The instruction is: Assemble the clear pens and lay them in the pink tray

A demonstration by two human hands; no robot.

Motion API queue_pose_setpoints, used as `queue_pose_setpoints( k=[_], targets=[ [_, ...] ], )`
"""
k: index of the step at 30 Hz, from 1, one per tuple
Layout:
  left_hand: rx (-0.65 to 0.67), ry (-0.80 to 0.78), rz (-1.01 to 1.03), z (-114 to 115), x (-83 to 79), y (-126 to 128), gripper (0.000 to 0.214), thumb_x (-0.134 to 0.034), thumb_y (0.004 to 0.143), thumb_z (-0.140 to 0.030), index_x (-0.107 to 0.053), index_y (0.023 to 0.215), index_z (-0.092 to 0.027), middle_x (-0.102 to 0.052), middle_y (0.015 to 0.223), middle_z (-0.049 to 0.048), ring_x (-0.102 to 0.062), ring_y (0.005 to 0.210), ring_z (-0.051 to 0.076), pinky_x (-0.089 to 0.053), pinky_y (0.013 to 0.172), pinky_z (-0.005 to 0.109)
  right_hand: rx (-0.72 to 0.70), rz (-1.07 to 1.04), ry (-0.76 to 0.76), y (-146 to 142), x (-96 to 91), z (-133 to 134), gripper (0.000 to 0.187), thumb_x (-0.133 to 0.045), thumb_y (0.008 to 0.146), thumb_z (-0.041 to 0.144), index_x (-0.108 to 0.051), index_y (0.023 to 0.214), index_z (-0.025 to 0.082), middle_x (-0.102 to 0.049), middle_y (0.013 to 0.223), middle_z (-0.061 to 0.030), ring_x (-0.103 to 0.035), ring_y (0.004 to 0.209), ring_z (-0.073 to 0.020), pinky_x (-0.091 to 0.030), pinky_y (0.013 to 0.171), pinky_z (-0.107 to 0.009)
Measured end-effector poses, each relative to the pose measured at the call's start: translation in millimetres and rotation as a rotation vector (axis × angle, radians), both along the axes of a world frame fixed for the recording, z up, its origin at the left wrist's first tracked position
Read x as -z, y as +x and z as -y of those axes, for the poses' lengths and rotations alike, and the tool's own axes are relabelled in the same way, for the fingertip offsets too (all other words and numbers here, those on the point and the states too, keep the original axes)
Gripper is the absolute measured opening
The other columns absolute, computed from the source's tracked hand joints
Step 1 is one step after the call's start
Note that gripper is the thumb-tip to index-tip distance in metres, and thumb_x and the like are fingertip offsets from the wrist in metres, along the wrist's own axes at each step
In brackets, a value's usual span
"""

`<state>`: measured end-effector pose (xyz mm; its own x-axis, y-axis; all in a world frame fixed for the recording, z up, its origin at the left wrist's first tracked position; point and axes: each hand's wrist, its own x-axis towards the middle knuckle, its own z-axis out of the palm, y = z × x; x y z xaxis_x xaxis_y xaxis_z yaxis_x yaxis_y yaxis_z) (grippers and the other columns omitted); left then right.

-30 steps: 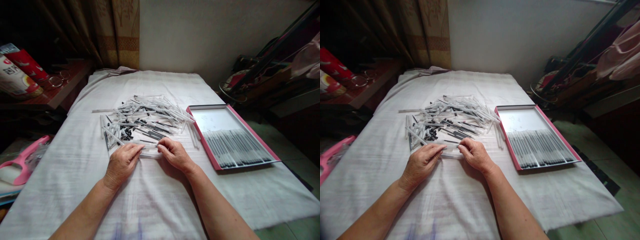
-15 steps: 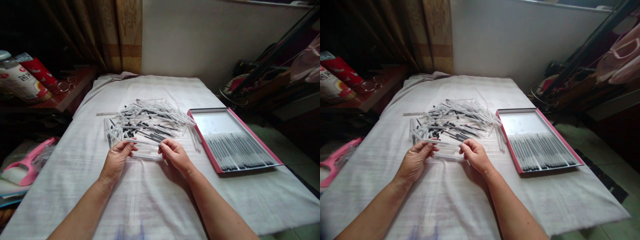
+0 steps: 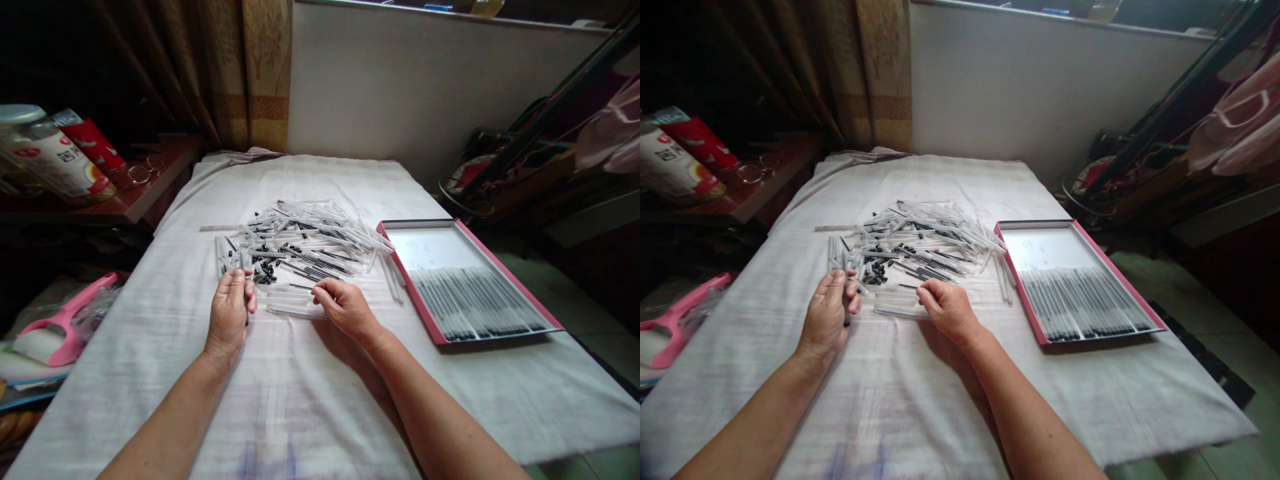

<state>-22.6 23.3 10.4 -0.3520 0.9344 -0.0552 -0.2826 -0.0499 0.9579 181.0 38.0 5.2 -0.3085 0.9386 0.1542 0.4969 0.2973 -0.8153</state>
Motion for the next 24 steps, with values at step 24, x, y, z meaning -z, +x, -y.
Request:
queue_pose_setpoints(
  k=[24],
  targets=[
    [0.049,-0.057,-0.105,-5,12.5,-5,0.038,-0.062,0.076,-0.051,-0.059,0.092,-0.018,-0.052,0.064,-0.0077,-0.045,0.038,0.003,-0.027,0.033,0.013,0.142,0.516,0.107,27,-16.1,-62,0.019,-0.059,0.085,0.022,-0.076,0.092,0.023,-0.076,0.094,-0.0038,-0.068,0.083,-0.0181,-0.047,0.074,-0.026]
  ],
)
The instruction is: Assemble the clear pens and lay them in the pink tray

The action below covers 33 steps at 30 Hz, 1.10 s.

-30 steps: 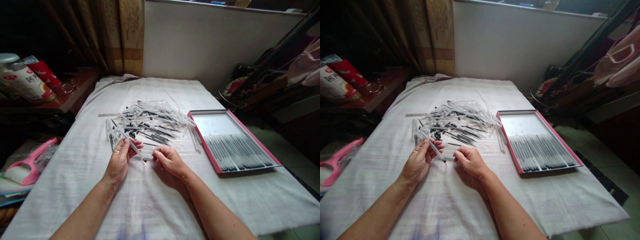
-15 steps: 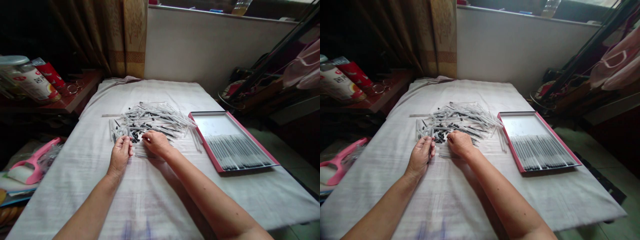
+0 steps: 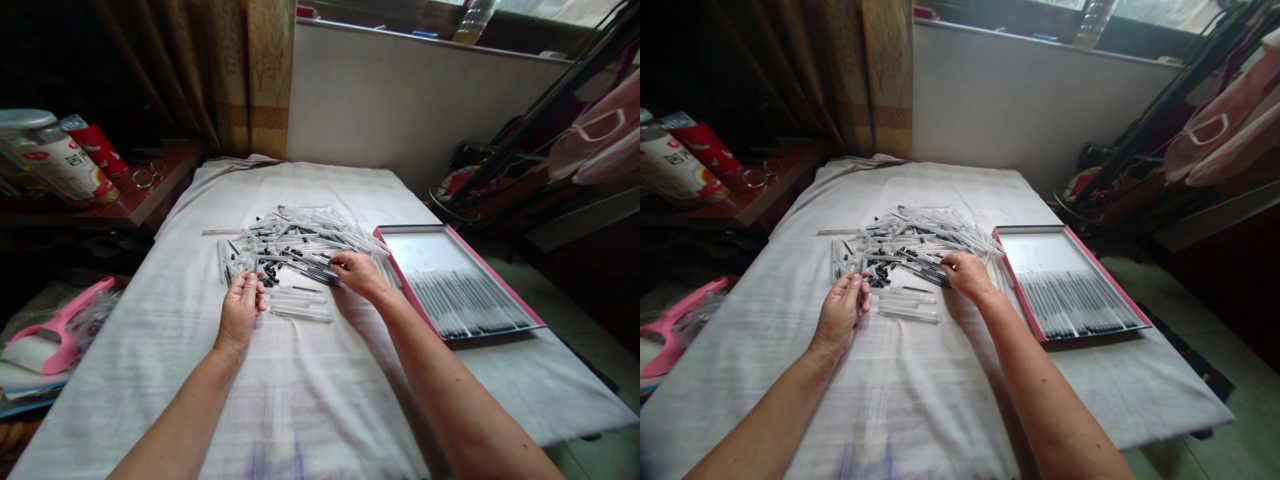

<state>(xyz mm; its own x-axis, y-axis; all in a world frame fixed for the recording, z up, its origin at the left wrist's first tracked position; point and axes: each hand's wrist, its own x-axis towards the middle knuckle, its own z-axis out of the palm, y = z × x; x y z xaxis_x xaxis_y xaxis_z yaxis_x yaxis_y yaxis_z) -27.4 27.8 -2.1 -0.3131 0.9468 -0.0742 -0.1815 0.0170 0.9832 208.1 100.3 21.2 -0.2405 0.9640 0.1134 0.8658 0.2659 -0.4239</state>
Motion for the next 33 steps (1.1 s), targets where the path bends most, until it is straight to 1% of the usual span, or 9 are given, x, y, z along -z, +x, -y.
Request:
queue_pose_setpoints(
  k=[3,6,13,17,20,24,29,31,33],
  targets=[
    [-0.005,-0.001,0.000,-1,0.6,0,0.038,-0.063,0.075,-0.052,-0.059,0.092,-0.018,-0.052,0.064,-0.0078,-0.045,0.038,0.003,-0.027,0.033,0.013,0.053,-0.006,-0.023,14,0.5,1,0.019,-0.059,0.084,0.022,-0.076,0.092,0.024,-0.076,0.090,-0.0025,-0.068,0.077,-0.0170,-0.047,0.071,-0.026],
    [0.001,0.001,-0.007,-1,0.8,0,0.040,-0.063,0.075,-0.054,-0.059,0.091,-0.018,-0.053,0.063,-0.0075,-0.045,0.038,0.003,-0.027,0.033,0.013,0.071,0.021,-0.002,15,1.7,-1,0.020,-0.058,0.084,0.022,-0.076,0.093,0.025,-0.076,0.091,-0.0021,-0.067,0.079,-0.0169,-0.048,0.072,-0.026],
    [0.105,-0.013,-0.098,3,0.5,3,0.048,-0.066,0.071,-0.058,-0.061,0.095,-0.017,-0.056,0.065,-0.0057,-0.047,0.041,0.005,-0.033,0.036,0.016,-0.014,0.217,0.061,-21,-1.4,-17,0.026,-0.053,0.090,0.036,-0.072,0.105,0.026,-0.070,0.110,-0.0046,-0.066,0.092,-0.0196,-0.047,0.075,-0.027],
    [0.138,-0.016,-0.147,3,2.6,3,0.048,-0.066,0.072,-0.058,-0.062,0.095,-0.016,-0.056,0.064,-0.0052,-0.047,0.042,0.005,-0.038,0.041,0.017,-0.064,0.370,0.028,-38,-4.8,-24,0.025,-0.052,0.090,0.036,-0.071,0.103,0.026,-0.069,0.109,-0.0068,-0.066,0.095,-0.0214,-0.047,0.076,-0.028],
    [0.149,-0.014,-0.183,3,4.1,3,0.047,-0.066,0.073,-0.057,-0.063,0.094,-0.016,-0.057,0.064,-0.0044,-0.048,0.043,0.006,-0.041,0.043,0.019,-0.041,0.389,0.005,-42,-7.6,-25,0.023,-0.051,0.090,0.032,-0.069,0.101,0.023,-0.069,0.107,-0.0087,-0.066,0.095,-0.0216,-0.047,0.076,-0.028],
    [0.173,-0.013,-0.255,4,4.9,5,0.045,-0.067,0.072,-0.055,-0.067,0.093,-0.015,-0.060,0.063,-0.0026,-0.051,0.045,0.008,-0.043,0.043,0.020,0.002,0.183,0.044,-35,-8.6,-18,0.021,-0.050,0.091,0.030,-0.066,0.101,0.021,-0.072,0.098,-0.0081,-0.066,0.087,-0.0203,-0.046,0.074,-0.028],
    [0.181,0.017,-0.367,9,6.2,8,0.040,-0.067,0.073,-0.050,-0.071,0.095,-0.017,-0.065,0.064,0.0003,-0.056,0.048,0.012,-0.046,0.045,0.022,-0.028,-0.353,-0.039,-19,4.3,9,0.024,-0.054,0.088,0.025,-0.065,0.109,0.018,-0.072,0.084,-0.0045,-0.064,0.071,-0.0151,-0.047,0.068,-0.026],
    [0.192,0.067,-0.458,12,6.7,10,0.034,-0.066,0.076,-0.046,-0.072,0.095,-0.019,-0.069,0.069,0.0025,-0.062,0.057,0.016,-0.049,0.048,0.023,-0.037,-0.515,-0.060,-13,11.7,22,0.025,-0.055,0.086,0.024,-0.065,0.107,0.017,-0.072,0.088,-0.0055,-0.064,0.074,-0.0151,-0.048,0.069,-0.026],
    [0.213,0.147,-0.585,14,6.8,11,0.027,-0.064,0.080,-0.041,-0.073,0.096,-0.021,-0.073,0.081,0.0050,-0.068,0.070,0.019,-0.054,0.058,0.026,-0.035,-0.600,-0.060,-9,16.7,35,0.022,-0.057,0.084,0.025,-0.067,0.101,0.017,-0.071,0.089,-0.0060,-0.063,0.075,-0.0156,-0.048,0.069,-0.027]
  ],
)
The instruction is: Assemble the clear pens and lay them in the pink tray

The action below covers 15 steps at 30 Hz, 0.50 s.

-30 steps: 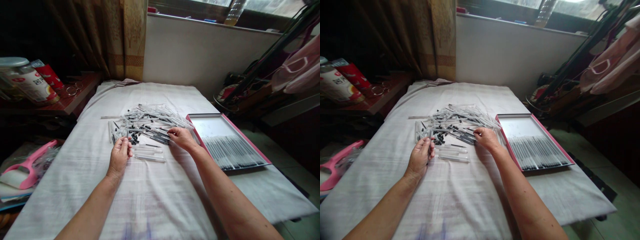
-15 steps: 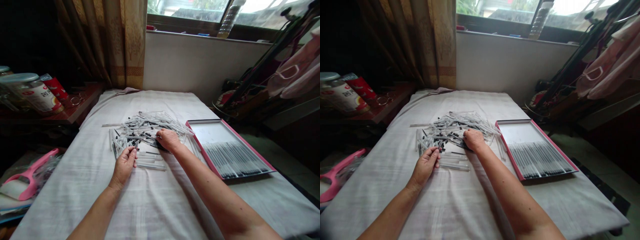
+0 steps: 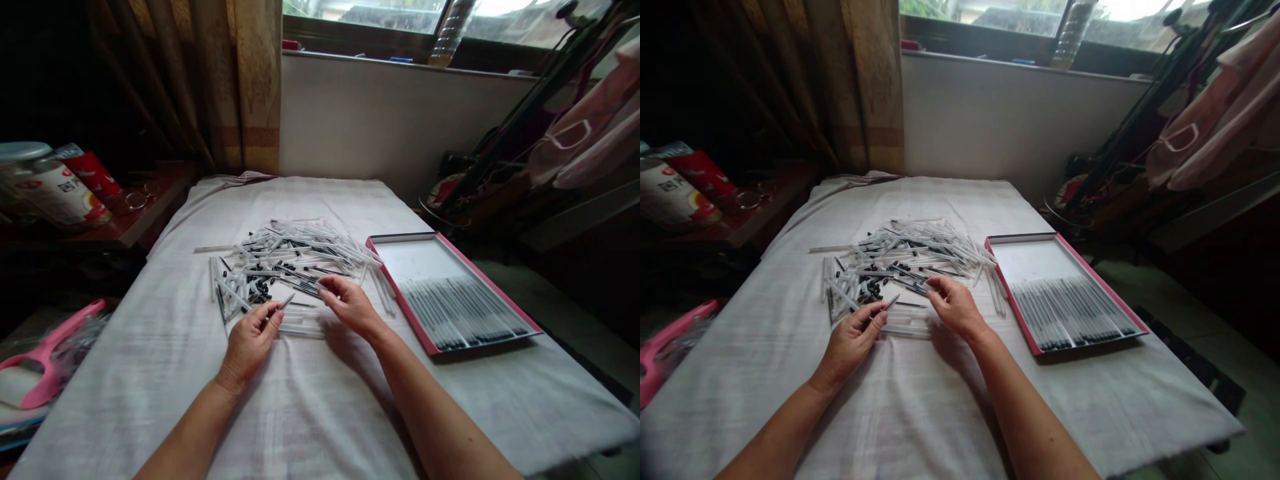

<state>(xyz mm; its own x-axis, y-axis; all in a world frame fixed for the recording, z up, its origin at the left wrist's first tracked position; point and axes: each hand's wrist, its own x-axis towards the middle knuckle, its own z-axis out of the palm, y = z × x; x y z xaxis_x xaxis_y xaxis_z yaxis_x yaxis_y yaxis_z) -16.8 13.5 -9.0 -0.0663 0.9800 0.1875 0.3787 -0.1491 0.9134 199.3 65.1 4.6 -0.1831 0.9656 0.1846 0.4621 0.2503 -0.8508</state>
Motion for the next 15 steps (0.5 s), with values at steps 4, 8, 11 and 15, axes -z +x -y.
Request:
queue_pose_setpoints(
  k=[4,8,11,15],
  targets=[
    [0.098,0.150,-0.215,5,0.0,1,0.023,-0.058,0.088,-0.034,-0.073,0.103,-0.025,-0.074,0.100,0.0055,-0.069,0.092,0.021,-0.055,0.083,0.031,-0.040,-0.025,0.005,5,-0.8,19,0.020,-0.059,0.083,0.026,-0.070,0.097,0.017,-0.070,0.084,-0.0050,-0.061,0.072,-0.0151,-0.047,0.067,-0.027],
    [0.158,0.214,-0.354,7,-1.9,2,0.024,-0.056,0.090,-0.032,-0.071,0.108,-0.026,-0.075,0.098,0.0043,-0.070,0.091,0.019,-0.054,0.082,0.030,-0.126,-0.013,0.071,8,-5.4,25,0.021,-0.058,0.085,0.023,-0.071,0.100,0.018,-0.069,0.087,-0.0052,-0.060,0.076,-0.0143,-0.046,0.067,-0.025],
    [0.173,0.246,-0.431,8,-5.9,2,0.025,-0.054,0.091,-0.032,-0.070,0.109,-0.026,-0.074,0.096,0.0045,-0.070,0.088,0.019,-0.054,0.078,0.028,-0.169,-0.006,0.066,9,-5.5,25,0.021,-0.057,0.086,0.022,-0.070,0.102,0.018,-0.068,0.087,-0.0051,-0.059,0.075,-0.0137,-0.044,0.064,-0.024],
    [0.196,0.253,-0.505,9,-9.9,2,0.024,-0.053,0.092,-0.033,-0.070,0.108,-0.026,-0.074,0.096,0.0047,-0.070,0.085,0.019,-0.054,0.075,0.027,-0.209,-0.013,0.059,9,-5.3,26,0.019,-0.057,0.087,0.021,-0.070,0.101,0.020,-0.068,0.089,-0.0050,-0.059,0.077,-0.0138,-0.045,0.066,-0.024]
  ],
)
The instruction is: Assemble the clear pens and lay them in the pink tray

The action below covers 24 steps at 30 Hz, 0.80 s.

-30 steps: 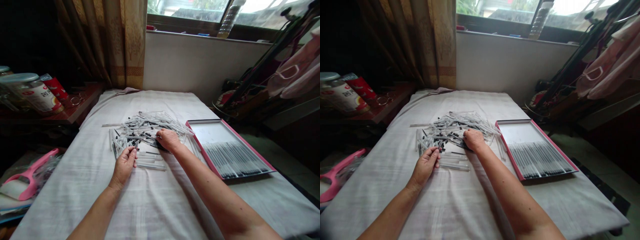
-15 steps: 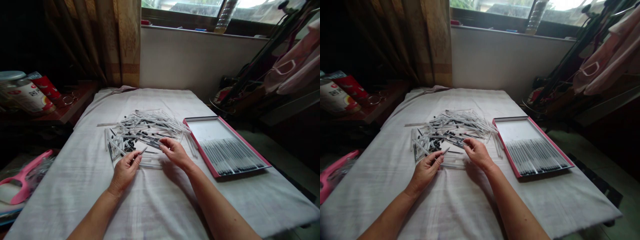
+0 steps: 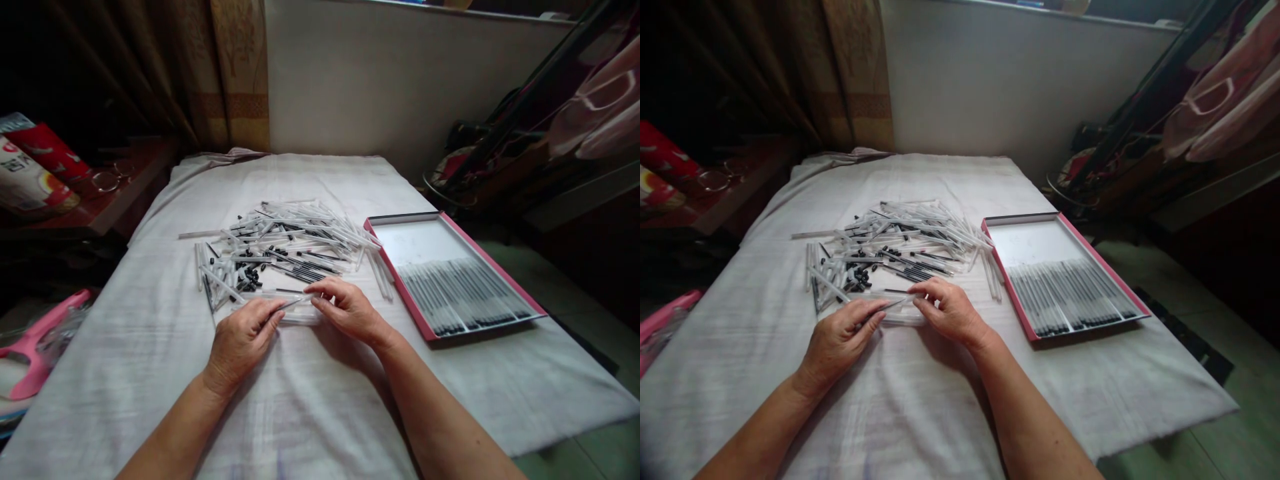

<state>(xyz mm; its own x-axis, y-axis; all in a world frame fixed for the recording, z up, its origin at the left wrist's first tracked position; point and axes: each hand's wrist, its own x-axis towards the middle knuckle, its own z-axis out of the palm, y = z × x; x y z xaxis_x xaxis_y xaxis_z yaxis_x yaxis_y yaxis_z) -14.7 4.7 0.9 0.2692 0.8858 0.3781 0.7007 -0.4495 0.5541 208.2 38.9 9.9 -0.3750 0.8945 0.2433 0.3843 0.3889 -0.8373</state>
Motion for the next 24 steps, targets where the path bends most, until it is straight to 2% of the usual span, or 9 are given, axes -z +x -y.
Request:
queue_pose_setpoints(
  k=[11,19,24],
  targets=[
    [0.057,-0.009,-0.086,3.2,-2.3,0.5,0.026,-0.051,0.093,-0.031,-0.069,0.111,-0.026,-0.073,0.097,0.0048,-0.069,0.084,0.018,-0.054,0.076,0.027,-0.091,0.044,-0.014,0.3,-3.5,3.1,0.021,-0.056,0.087,0.021,-0.071,0.102,0.020,-0.069,0.090,-0.0057,-0.061,0.079,-0.0139,-0.046,0.069,-0.025],
    [0.097,-0.049,-0.151,5.2,-6.4,1.6,0.033,-0.051,0.089,-0.020,-0.067,0.117,-0.025,-0.072,0.101,0.0050,-0.068,0.086,0.019,-0.053,0.075,0.028,-0.100,0.056,-0.175,-1.5,0.0,4.1,0.022,-0.058,0.085,0.022,-0.074,0.101,0.020,-0.075,0.093,-0.0051,-0.067,0.081,-0.0163,-0.051,0.074,-0.027],
    [0.104,-0.044,-0.162,5.8,-5.3,2.2,0.035,-0.050,0.090,-0.020,-0.066,0.120,-0.027,-0.072,0.099,0.0046,-0.068,0.084,0.018,-0.053,0.073,0.026,-0.124,0.017,-0.189,-2.5,4.3,2.5,0.022,-0.059,0.084,0.021,-0.075,0.099,0.020,-0.076,0.088,-0.0039,-0.067,0.076,-0.0153,-0.052,0.072,-0.027]
  ],
)
